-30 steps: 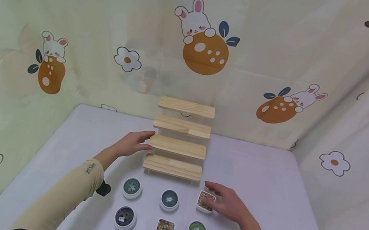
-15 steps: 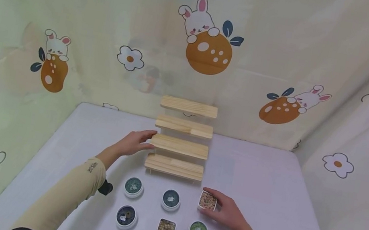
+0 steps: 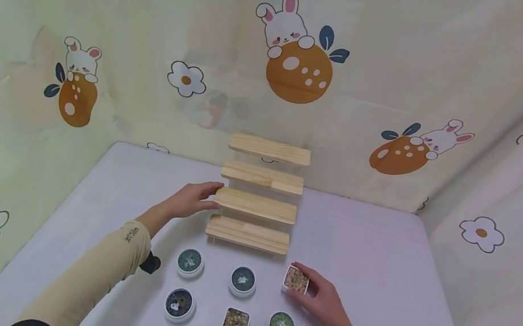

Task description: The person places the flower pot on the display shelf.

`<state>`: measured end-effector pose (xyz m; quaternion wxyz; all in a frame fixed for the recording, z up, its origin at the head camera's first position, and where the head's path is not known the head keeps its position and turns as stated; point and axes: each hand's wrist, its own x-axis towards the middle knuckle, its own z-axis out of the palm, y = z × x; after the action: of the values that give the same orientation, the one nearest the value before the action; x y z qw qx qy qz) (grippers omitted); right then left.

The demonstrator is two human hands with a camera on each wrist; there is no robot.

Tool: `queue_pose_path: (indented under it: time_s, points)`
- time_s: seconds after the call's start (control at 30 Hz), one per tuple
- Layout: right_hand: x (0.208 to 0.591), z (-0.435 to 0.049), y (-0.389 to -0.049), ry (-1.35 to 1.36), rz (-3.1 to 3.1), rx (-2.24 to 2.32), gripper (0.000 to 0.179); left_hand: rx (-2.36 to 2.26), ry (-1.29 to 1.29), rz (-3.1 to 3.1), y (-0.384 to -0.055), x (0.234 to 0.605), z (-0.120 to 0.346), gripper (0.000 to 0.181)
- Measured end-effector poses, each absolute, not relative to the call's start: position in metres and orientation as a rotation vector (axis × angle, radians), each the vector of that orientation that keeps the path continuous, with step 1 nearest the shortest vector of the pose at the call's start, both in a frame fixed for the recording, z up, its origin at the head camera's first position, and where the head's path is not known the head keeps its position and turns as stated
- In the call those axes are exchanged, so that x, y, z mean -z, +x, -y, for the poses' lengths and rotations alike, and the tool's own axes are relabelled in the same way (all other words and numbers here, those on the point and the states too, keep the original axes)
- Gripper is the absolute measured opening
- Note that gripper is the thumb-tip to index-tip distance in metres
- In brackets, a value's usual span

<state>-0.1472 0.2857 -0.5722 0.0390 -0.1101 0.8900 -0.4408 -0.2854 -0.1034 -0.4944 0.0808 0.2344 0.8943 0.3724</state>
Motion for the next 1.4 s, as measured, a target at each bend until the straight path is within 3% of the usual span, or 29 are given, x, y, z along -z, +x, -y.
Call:
queue_pose_path:
  time_s: [0.5,1.4]
  points:
    - [0.514,-0.28,-0.182,-0.317,-2.971,1.258,0.061,-1.069,0.675,-2.681,-0.286,0.493,0.102,0.063]
    - [0.429,-0.197,-0.235,-0.174,-3.043,1.306,0.073,-1.068,0.66,-2.679,-0.285,0.492,0.103,0.063]
